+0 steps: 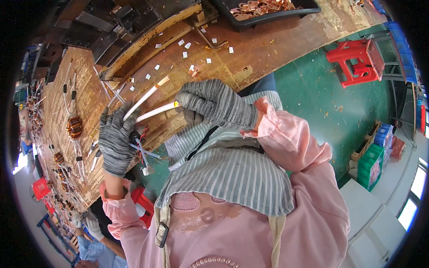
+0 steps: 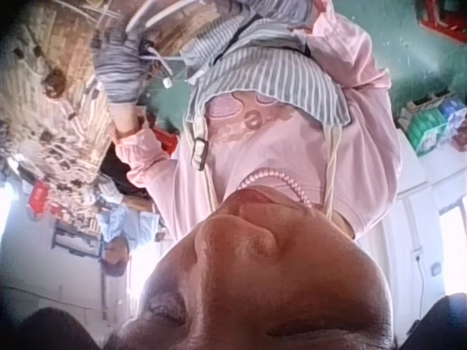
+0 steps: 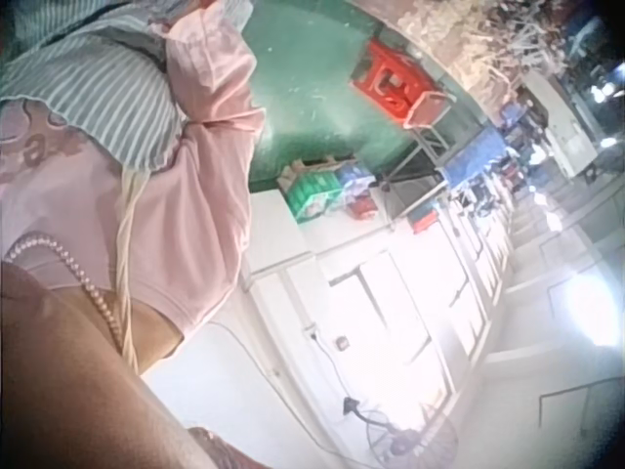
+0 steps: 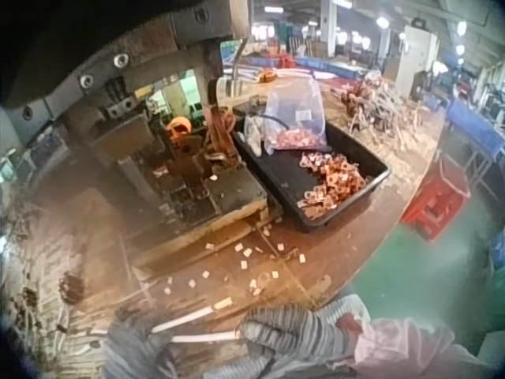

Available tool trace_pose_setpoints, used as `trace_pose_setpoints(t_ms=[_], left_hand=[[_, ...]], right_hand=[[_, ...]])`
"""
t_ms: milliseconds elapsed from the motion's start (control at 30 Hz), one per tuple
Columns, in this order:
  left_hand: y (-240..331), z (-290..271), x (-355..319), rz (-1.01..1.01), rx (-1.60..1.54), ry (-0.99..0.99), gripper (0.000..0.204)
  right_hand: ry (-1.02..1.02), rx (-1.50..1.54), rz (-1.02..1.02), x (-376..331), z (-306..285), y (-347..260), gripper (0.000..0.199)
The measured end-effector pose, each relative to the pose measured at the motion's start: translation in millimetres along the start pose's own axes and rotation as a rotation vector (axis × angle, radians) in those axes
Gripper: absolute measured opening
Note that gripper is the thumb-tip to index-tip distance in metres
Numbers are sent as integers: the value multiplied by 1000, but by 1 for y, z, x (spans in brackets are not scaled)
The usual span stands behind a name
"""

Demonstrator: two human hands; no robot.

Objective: The person strips the insulation from white electrical wires using pliers and then uses a press machine to attach copper terminals to the wire ends. The person handles the wires and tools with gloved hands, repeatedly performing the stripping and crimping actions.

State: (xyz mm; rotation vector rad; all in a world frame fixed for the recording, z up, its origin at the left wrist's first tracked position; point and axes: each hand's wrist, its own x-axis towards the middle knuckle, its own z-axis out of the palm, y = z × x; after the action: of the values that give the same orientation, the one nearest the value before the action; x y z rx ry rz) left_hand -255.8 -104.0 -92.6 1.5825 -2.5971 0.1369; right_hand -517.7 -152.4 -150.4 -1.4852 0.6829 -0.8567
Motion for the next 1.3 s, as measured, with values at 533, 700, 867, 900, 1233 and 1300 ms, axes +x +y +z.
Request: trace_pose_setpoints(t_ms=[533, 700, 867, 900, 1233, 1300], left_hand=[[-5, -4, -10, -75, -67, -117, 31], [-4, 5, -8, -24, -77, -58, 34], [-3, 4, -4, -102, -74, -13, 32], [-3, 4, -3, -126, -66, -55, 32], [1, 11, -2, -116, 6, -154, 20], [2, 9, 0, -90, 31, -190, 19]], right_hand=[[-54, -7, 258, 7, -13, -23, 31], [200, -316, 23, 27, -59, -48, 28], [257, -483, -110, 64, -109, -68, 26], [260, -534, -138, 73, -116, -71, 26], [311, -1135, -151, 293, -203, -29, 20], [548, -1283, -231, 351, -236, 16, 21]])
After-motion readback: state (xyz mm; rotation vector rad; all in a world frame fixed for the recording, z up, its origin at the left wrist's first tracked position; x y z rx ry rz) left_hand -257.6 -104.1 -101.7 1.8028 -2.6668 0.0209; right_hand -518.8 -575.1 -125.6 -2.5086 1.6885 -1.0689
